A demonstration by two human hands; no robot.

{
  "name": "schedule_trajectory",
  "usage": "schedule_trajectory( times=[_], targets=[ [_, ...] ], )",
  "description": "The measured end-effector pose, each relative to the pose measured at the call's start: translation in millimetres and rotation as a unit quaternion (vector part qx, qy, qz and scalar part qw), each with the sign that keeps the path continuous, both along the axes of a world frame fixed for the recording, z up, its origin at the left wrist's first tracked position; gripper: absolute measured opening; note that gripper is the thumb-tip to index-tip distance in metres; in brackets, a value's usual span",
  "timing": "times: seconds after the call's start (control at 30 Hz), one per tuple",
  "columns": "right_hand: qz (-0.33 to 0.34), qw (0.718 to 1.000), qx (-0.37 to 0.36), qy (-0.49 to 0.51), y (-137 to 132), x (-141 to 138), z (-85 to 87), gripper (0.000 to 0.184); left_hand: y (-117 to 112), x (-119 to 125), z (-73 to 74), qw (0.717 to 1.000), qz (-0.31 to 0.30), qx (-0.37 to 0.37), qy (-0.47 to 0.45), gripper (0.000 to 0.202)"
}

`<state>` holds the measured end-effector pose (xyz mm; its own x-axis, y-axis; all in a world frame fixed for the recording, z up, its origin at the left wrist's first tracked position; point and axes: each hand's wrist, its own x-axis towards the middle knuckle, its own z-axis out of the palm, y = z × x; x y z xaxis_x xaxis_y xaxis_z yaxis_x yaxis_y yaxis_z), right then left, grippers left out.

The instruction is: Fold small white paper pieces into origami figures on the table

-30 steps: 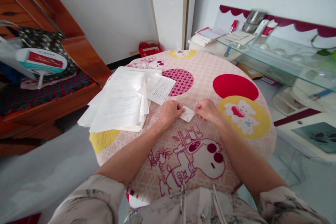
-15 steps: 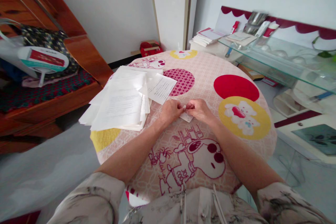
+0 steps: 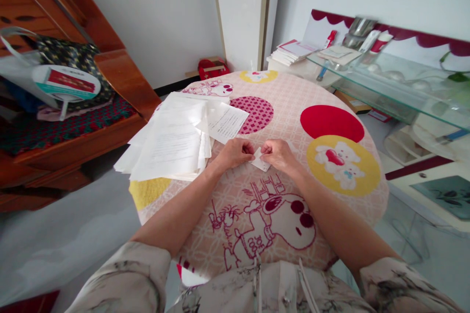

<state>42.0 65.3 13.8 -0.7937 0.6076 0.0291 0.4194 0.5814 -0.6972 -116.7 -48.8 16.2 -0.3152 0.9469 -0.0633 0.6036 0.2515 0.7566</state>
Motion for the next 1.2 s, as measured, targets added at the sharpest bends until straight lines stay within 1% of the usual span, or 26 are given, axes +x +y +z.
schedule_trajectory(
  times=[0.1,0.23,0.37,0.47,0.63,0.77,1.1,1.2],
  targets=[
    [-0.002,1.0,0.015,-0.011,-3,0,3.0,0.012,0,0,-0.3,1.0,-0.003,0.002,0.012,0.008],
    [-0.025,0.997,0.047,-0.051,-11,-2,5.9,0.009,0,-1,-0.7,1.0,-0.015,0.007,0.015,0.008],
    [-0.046,0.992,0.089,-0.077,-20,-7,4.7,0.012,0,-3,-0.4,1.0,-0.028,0.005,0.013,0.01],
    [-0.052,0.99,0.1,-0.083,-22,-9,4.5,0.012,0,-3,0.0,0.999,-0.032,0.002,0.022,0.012],
    [-0.044,0.992,0.081,-0.092,-19,-10,8.3,0.011,-1,-2,-0.9,0.999,-0.033,0.001,0.039,0.013],
    [-0.039,0.994,0.068,-0.074,-14,-8,9.5,0.014,-1,-3,-2.2,0.999,-0.034,0.003,0.043,0.012],
    [-0.008,0.999,-0.027,-0.017,1,0,8.0,0.012,-2,-3,-2.2,0.999,-0.033,0.003,0.032,0.012],
    [-0.007,1.0,-0.015,-0.013,-1,1,7.4,0.015,-2,-3,-2.2,0.999,-0.034,0.004,0.033,0.012]
  ],
)
